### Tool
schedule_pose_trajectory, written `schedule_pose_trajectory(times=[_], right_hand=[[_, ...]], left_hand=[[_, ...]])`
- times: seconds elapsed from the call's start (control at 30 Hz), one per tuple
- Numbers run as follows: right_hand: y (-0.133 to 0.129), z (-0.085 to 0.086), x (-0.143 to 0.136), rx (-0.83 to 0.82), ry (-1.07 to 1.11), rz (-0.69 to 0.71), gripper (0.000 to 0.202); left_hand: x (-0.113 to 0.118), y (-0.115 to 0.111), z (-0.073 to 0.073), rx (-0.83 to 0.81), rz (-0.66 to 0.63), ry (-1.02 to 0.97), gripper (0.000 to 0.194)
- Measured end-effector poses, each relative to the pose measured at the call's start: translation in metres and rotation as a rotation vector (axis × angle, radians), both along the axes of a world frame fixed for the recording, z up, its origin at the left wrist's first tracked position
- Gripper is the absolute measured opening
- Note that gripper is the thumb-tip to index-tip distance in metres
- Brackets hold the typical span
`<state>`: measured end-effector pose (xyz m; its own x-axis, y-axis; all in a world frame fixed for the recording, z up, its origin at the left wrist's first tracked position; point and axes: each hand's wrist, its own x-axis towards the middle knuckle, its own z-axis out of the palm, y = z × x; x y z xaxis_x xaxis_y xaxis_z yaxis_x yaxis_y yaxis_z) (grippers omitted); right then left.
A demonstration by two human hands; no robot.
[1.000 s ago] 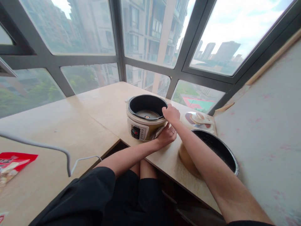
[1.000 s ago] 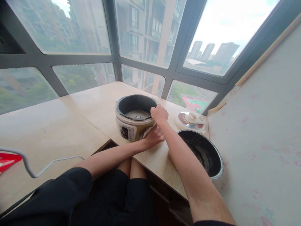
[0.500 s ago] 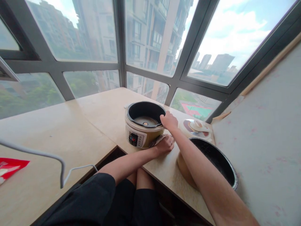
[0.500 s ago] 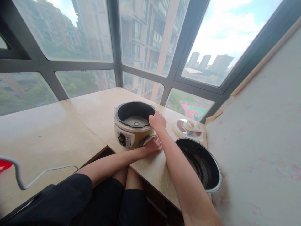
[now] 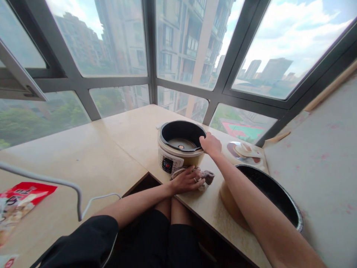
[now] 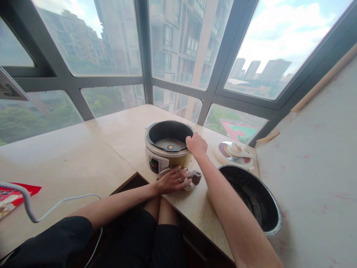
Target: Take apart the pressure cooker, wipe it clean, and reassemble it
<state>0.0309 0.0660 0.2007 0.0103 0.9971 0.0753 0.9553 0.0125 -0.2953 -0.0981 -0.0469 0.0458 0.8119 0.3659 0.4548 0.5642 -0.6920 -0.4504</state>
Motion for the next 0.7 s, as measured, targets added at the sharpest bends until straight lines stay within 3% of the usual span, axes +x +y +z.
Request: schedule_pose_trajectory(times=[0.13,0.37,0.53,0.7], right_hand=[[-0.001,0.001,0.000,0.002,-0.001,-0.002,0.045],[0.000,0.000,-0.001,0.000,0.001,-0.008,0.045],[0.002,-0.001,-0.001,0.013,0.009,-0.021,0.043],[0.001,-0.001,-0.002,0.012,0.002,-0.032,0.043]], left_hand=[[-0.015,-0.008,0.000,0.053,0.014,-0.050,0.039],[-0.047,-0.028,-0.001,0.136,0.054,-0.357,0.039],[-0.086,-0.035,0.013,0.076,0.175,-0.591,0.039],[-0.122,-0.018,0.032,0.037,0.318,-0.903,0.044]])
